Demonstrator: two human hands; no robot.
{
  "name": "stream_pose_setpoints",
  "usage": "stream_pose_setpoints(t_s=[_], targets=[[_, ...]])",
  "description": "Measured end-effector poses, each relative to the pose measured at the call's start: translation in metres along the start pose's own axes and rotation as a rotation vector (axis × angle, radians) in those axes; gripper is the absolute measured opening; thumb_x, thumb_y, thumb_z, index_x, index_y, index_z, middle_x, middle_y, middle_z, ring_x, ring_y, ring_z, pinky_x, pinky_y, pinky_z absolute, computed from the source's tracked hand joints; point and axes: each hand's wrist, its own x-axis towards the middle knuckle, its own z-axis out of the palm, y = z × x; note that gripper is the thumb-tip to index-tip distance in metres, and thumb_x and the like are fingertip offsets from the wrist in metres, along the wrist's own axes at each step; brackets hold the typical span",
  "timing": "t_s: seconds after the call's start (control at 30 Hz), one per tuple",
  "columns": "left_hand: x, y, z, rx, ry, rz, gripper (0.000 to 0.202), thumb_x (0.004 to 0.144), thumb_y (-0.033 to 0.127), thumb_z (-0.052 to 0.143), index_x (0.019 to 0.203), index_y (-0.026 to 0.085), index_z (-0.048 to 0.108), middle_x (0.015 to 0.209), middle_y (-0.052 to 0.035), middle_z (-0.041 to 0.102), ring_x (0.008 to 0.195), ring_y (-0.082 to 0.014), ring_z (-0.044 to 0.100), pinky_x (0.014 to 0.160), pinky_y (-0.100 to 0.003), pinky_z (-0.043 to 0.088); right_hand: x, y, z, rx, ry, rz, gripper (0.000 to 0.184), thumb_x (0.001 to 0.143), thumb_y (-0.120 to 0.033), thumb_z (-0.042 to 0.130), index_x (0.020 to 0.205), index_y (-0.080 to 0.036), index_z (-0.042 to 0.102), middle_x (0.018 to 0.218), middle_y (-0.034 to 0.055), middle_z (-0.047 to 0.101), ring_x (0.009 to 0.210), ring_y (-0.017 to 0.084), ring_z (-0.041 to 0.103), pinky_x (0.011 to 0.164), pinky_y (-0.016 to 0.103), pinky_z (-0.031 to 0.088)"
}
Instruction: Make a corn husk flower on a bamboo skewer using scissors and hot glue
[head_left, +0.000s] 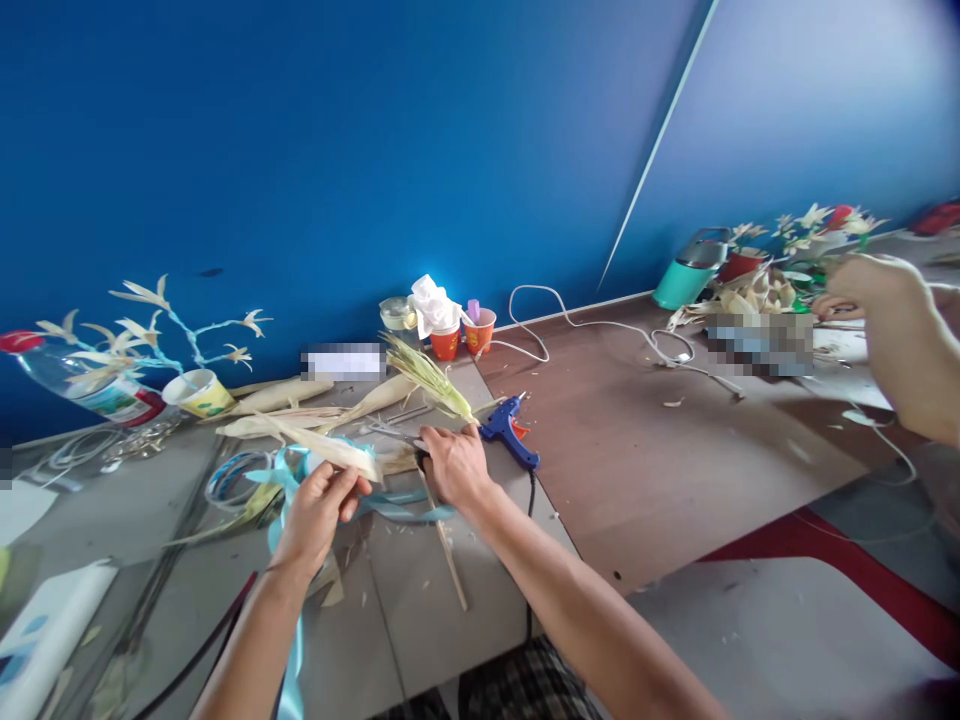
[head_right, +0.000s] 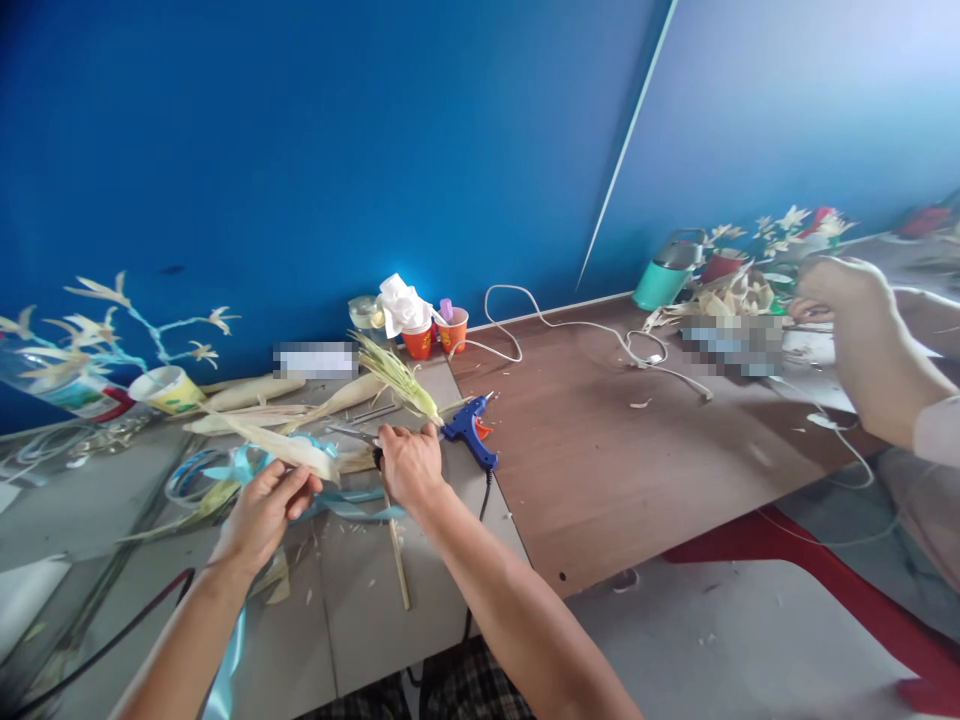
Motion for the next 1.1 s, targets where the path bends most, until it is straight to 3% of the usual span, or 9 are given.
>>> stream_pose_setpoints(t_s=[0.2, 0.4, 0.53, 0.63, 0.77, 0.93, 1.0, 1.07, 1.1], targets=[[0.001, 0.000, 0.000, 0.004, -0.003, -0.012, 0.029, 0.071, 0.040, 0.070, 0.070, 0.014, 0.059, 0.064, -0.0028, 0.065, 0.040, -0.0046, 0.038, 0.042, -0.020, 0.029, 0.000, 0.000, 0.000, 0.000, -0.035, -0.008, 0.022, 0.077, -0.017, 0.050, 0.098, -0.018, 0.057, 0.084, 0.0060, 0.071, 0.070, 0.019, 0.063, 0.078, 0.033, 0.029], [-0.001, 0.008, 0.000, -0.033, 0.033, 0.044, 0.025, 0.070, 0.038, 0.072, 0.079, 0.016, 0.066, 0.081, -0.0075, 0.070, 0.044, -0.0061, 0.044, 0.046, -0.022, 0.038, 0.005, 0.013, -0.005, 0.195, 0.176, 0.166, 0.032, 0.077, -0.015, 0.050, 0.107, -0.021, 0.058, 0.089, 0.0045, 0.072, 0.079, 0.020, 0.064, 0.082, 0.032, 0.031], [-0.005, 0.014, 0.003, 0.046, -0.136, 0.014, 0.043, 0.068, 0.033, 0.074, 0.109, 0.022, 0.067, 0.119, -0.0129, 0.064, 0.056, -0.0121, 0.056, 0.063, -0.030, 0.049, 0.008, 0.017, -0.011, 0.349, 0.274, 0.254, 0.036, 0.074, -0.014, 0.051, 0.109, -0.021, 0.058, 0.094, 0.0036, 0.072, 0.084, 0.019, 0.064, 0.085, 0.031, 0.033], [-0.011, 0.017, 0.007, 0.082, -0.296, -0.012, 0.056, 0.067, 0.028, 0.075, 0.121, 0.026, 0.062, 0.127, -0.0139, 0.059, 0.063, -0.0175, 0.062, 0.070, -0.035, 0.051, 0.007, 0.016, -0.016, 0.477, 0.315, 0.262, 0.038, 0.071, -0.013, 0.051, 0.108, -0.021, 0.058, 0.100, 0.0032, 0.070, 0.090, 0.019, 0.063, 0.087, 0.031, 0.034], [-0.021, 0.023, 0.016, 0.187, -0.532, -0.080, 0.051, 0.065, 0.024, 0.076, 0.115, 0.024, 0.067, 0.088, -0.0132, 0.072, 0.068, -0.0258, 0.065, 0.066, -0.038, 0.052, 0.006, 0.015, -0.018, 0.553, 0.345, 0.272, 0.039, 0.071, -0.013, 0.049, 0.107, -0.021, 0.059, 0.093, 0.0025, 0.069, 0.083, 0.018, 0.061, 0.089, 0.033, 0.035], [-0.030, 0.024, 0.018, 0.114, -0.689, -0.101, 0.030, 0.064, 0.034, 0.075, 0.093, 0.026, 0.075, 0.105, -0.0140, 0.069, 0.067, -0.0250, 0.064, 0.065, -0.041, 0.051, 0.004, 0.014, -0.019, 0.613, 0.361, 0.243, 0.039, 0.070, -0.012, 0.049, 0.108, -0.020, 0.058, 0.092, 0.0027, 0.068, 0.081, 0.018, 0.060, 0.087, 0.032, 0.038], [-0.030, 0.021, 0.015, 0.048, -0.679, -0.129, 0.032, 0.064, 0.040, 0.076, 0.091, 0.022, 0.075, 0.090, -0.0145, 0.071, 0.054, -0.0195, 0.059, 0.056, -0.035, 0.048, 0.004, 0.013, -0.021, 0.644, 0.344, 0.207, 0.040, 0.070, -0.012, 0.050, 0.108, -0.020, 0.059, 0.089, 0.0023, 0.068, 0.080, 0.018, 0.060, 0.085, 0.031, 0.039], [-0.025, 0.018, 0.011, -0.085, -0.488, -0.064, 0.033, 0.064, 0.043, 0.075, 0.086, 0.018, 0.074, 0.073, -0.0109, 0.069, 0.044, -0.0127, 0.050, 0.045, -0.028, 0.041, 0.003, 0.010, -0.024, 0.664, 0.310, 0.152, 0.039, 0.070, -0.012, 0.051, 0.107, -0.021, 0.060, 0.086, 0.0016, 0.068, 0.079, 0.018, 0.060, 0.084, 0.031, 0.039], [-0.022, 0.017, 0.009, -0.158, -0.312, 0.002, 0.028, 0.066, 0.041, 0.074, 0.082, 0.018, 0.073, 0.063, -0.0067, 0.065, 0.041, -0.0097, 0.045, 0.042, -0.024, 0.036, 0.002, 0.009, -0.026, 0.670, 0.289, 0.119, 0.038, 0.070, -0.013, 0.052, 0.106, -0.021, 0.060, 0.085, 0.0014, 0.068, 0.078, 0.018, 0.060, 0.083, 0.030, 0.039]])
